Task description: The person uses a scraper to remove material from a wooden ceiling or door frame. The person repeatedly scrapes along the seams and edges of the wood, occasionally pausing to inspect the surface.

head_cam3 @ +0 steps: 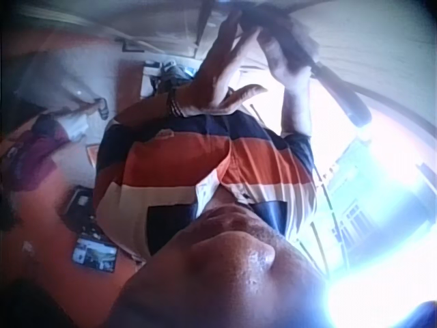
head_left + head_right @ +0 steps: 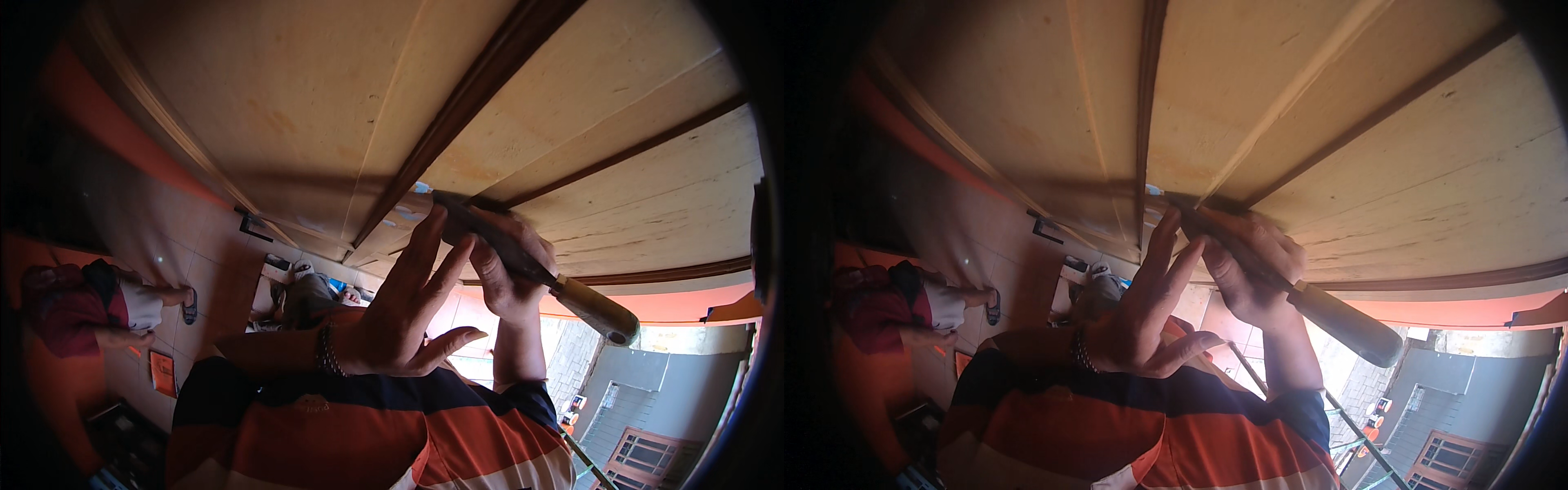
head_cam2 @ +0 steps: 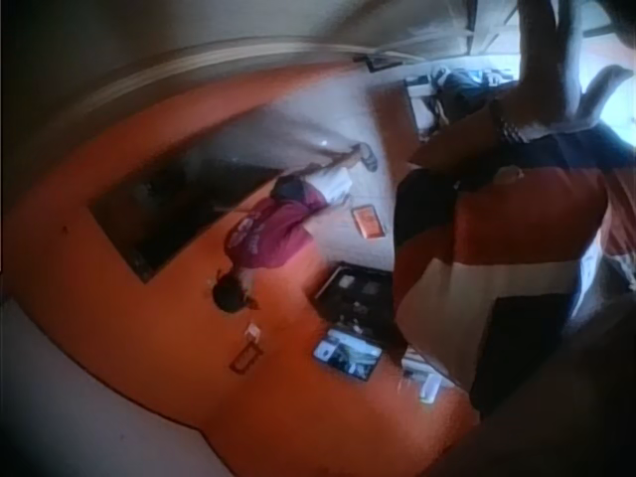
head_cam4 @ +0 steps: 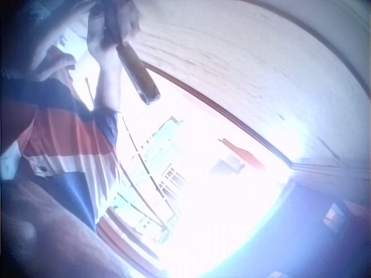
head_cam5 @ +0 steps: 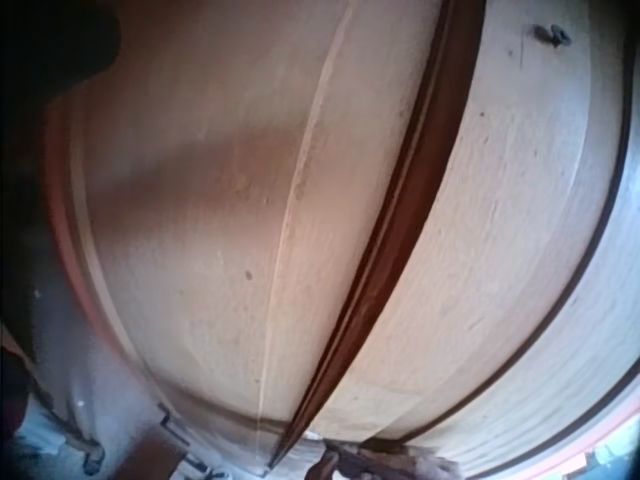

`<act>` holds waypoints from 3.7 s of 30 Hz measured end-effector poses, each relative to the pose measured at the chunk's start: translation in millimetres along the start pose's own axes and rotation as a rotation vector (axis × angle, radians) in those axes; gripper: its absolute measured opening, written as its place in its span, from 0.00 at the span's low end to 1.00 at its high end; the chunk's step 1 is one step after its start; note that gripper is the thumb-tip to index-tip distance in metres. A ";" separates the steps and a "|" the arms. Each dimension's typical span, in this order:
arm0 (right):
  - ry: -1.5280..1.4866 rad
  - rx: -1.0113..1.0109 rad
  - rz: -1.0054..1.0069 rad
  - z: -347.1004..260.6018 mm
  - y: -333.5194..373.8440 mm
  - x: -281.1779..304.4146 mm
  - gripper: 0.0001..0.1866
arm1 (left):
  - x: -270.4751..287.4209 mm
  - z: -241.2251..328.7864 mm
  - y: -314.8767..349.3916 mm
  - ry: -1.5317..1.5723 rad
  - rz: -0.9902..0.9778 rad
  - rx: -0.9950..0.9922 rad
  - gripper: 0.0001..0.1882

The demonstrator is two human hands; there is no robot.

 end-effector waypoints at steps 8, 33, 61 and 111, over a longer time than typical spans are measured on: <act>0.059 0.073 -0.005 -3.7 1.8 2.0 0.13 | -0.1 4.9 -1.7 -0.043 0.065 0.022 0.45; 0.039 0.128 0.004 -4.1 -0.8 -2.6 0.12 | 3.2 3.4 -1.9 -0.066 -0.025 -0.003 0.46; 0.070 0.129 0.019 -7.3 2.9 -5.2 0.12 | 13.2 1.2 3.9 0.025 -0.073 -0.005 0.46; 0.230 0.019 -0.052 -21.4 -7.5 3.6 0.12 | 13.0 10.6 1.5 0.054 -0.059 -0.070 0.48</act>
Point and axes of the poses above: each hand's wrist, its own y-axis away from the middle knuckle, its own x-axis out of the back of the hand, z = x × y, the point moved 10 cm from there along -y, towards the middle knuckle, and after that the axes turned 8 degrees about -z, right-handed, at the moved point
